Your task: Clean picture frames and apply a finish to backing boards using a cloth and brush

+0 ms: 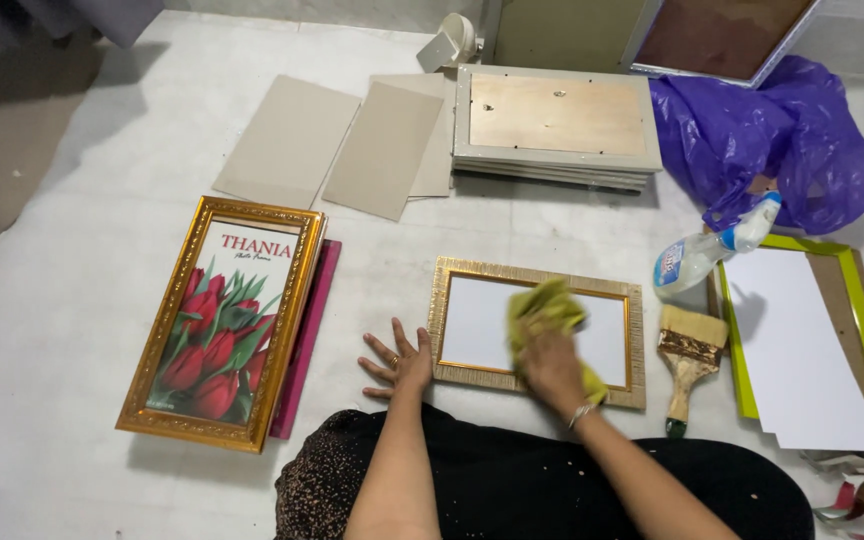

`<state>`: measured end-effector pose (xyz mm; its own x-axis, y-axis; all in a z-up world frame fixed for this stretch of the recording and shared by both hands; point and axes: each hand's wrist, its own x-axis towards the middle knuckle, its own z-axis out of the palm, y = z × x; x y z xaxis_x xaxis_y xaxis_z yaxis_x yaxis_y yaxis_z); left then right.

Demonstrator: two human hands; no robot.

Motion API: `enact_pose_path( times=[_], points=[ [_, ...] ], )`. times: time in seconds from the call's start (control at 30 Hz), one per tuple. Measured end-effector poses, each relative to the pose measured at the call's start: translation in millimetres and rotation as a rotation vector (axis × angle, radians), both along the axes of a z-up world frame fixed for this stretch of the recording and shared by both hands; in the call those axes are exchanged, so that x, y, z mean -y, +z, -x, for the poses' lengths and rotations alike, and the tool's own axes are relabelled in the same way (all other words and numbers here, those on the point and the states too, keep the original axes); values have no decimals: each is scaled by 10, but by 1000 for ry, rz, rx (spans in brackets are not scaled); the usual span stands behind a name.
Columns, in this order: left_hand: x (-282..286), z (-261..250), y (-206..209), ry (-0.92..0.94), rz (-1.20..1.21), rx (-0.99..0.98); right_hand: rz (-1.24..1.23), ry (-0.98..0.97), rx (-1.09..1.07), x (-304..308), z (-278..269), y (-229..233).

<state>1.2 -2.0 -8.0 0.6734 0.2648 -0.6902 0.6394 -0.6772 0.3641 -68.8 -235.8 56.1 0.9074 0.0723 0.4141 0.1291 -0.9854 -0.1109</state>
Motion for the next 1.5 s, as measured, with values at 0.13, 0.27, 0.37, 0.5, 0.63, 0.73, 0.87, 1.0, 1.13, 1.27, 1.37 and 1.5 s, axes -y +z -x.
enact_pose_path(
  times=[0.13, 0.27, 0.37, 0.5, 0.63, 0.73, 0.87, 1.0, 1.13, 1.27, 1.37, 1.5],
  points=[
    [12, 6, 48, 0, -4, -2, 44, 239, -285, 27, 178, -591],
    [5, -5, 51, 0, 8, -13, 142, 169, -179, 356, -305, -769],
    [-6, -11, 48, 5, 13, -14, 51, -103, -191, 519, -602, -707],
    [10, -7, 100, 6, 12, -27, 101, -323, 10, 340, -993, -1004],
    [-14, 2, -20, 16, 33, -14, -83, 5, -139, -412, -791, -769],
    [-23, 0, -8, 6, 28, -13, -22, 252, -326, -953, -220, -77],
    [-14, 16, 121, 26, 38, -26, 15, 361, -309, -829, -284, -363],
    [-13, 19, 127, 36, 58, -38, 123, 315, -245, -722, -759, -125],
    [4, -8, 83, 25, 17, -36, -4, 106, -499, -586, -1344, -368],
    [12, -1, 80, 18, 11, -39, -121, -45, -523, -882, -1211, -294],
    [9, -11, 35, 16, 5, -27, -100, -7, -512, -1047, -809, -393],
    [11, 32, 185, 13, 15, -27, 17, 109, -322, -1128, -69, -543]
  ],
)
